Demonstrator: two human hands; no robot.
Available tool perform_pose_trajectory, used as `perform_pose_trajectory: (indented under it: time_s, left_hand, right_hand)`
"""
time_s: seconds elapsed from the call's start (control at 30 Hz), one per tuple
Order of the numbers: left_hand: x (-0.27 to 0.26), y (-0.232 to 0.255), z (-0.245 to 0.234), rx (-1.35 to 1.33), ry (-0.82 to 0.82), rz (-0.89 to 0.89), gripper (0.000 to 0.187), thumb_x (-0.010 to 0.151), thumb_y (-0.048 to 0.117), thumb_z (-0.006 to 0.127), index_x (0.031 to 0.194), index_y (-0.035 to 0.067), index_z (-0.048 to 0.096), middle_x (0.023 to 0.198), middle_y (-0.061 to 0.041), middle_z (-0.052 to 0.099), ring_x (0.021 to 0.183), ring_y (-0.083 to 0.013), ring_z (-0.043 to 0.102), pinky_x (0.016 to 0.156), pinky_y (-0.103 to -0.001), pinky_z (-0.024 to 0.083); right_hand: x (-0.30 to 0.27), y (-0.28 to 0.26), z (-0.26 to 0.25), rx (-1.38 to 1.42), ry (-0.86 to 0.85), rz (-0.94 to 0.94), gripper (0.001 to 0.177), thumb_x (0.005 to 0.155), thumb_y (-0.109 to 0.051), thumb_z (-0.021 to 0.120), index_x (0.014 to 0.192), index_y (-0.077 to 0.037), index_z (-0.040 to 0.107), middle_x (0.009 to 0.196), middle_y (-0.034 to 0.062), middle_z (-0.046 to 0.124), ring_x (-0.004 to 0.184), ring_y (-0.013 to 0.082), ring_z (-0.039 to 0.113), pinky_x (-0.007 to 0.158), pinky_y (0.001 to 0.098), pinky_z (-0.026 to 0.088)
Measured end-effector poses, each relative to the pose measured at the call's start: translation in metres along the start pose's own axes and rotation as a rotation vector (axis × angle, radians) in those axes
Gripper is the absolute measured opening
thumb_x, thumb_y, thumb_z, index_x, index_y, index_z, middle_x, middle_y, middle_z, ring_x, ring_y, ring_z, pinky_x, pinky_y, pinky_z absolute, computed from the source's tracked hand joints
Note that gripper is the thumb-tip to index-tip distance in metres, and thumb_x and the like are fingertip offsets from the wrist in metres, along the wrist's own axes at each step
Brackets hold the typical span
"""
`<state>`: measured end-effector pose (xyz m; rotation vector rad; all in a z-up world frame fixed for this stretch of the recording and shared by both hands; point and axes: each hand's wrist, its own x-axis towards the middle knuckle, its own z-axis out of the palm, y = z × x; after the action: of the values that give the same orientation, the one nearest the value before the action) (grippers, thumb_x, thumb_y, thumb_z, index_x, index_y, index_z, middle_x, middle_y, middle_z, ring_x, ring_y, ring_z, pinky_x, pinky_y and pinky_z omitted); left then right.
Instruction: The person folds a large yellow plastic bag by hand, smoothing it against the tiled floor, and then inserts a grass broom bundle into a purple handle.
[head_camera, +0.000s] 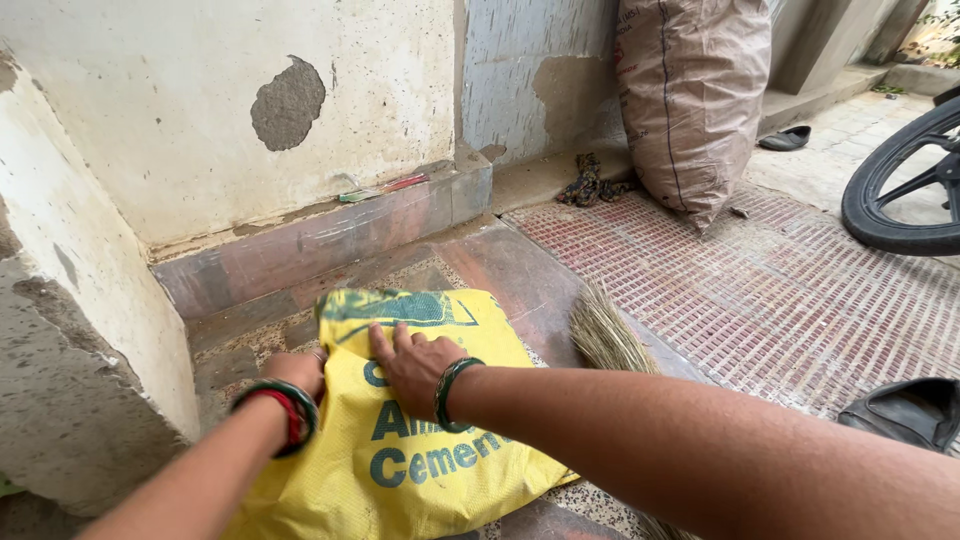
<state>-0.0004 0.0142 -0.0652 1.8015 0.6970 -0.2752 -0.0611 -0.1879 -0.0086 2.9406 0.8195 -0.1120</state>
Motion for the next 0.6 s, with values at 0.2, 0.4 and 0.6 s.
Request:
perform_pose_trajectory:
  time_s: [0.2, 0.4, 0.6]
  left_hand:
    - [-0.028, 0.052, -0.039, -0.426, -0.159, -0.017, 0.058, 0.089, 0.038, 0.073, 0.138, 0.009, 0.060, 0.112, -0.010, 0.076, 0.086, -0.0226, 0.075, 0.082, -0.039, 0.061]
    - [-0.030, 0.051, -0.015, -0.403, -0.062, -0.211, 0.059, 0.087, 0.042, 0.082, 0.128, 0.014, 0.050, 0.096, -0.016, 0.064, 0.074, -0.0237, 0.064, 0.065, -0.032, 0.057]
    - [0.008, 0.089, -0.017, 0.087, 0.136, 0.444, 0.020, 0.087, 0.022, 0.083, 0.098, 0.006, 0.079, 0.086, -0.009, 0.073, 0.072, -0.0209, 0.065, 0.061, -0.032, 0.049]
  right_hand:
    - [-0.024, -0.005, -0.032, 0.063, 0.325, -0.166, 0.065, 0.088, -0.010, 0.055, 0.149, 0.002, 0.033, 0.140, 0.0236, 0.052, 0.127, 0.0333, 0.057, 0.104, 0.0429, 0.048]
    - [-0.006, 0.017, -0.062, 0.098, 0.510, -0.097, 0.052, 0.090, -0.017, 0.059, 0.139, -0.004, 0.049, 0.139, 0.0172, 0.055, 0.133, 0.0306, 0.054, 0.112, 0.0428, 0.045]
    - [0.015, 0.028, -0.088, 0.445, 0.435, 0.240, 0.095, 0.092, -0.063, 0.069, 0.155, -0.006, 0.026, 0.159, 0.0288, 0.025, 0.144, 0.0476, 0.030, 0.110, 0.0544, 0.036]
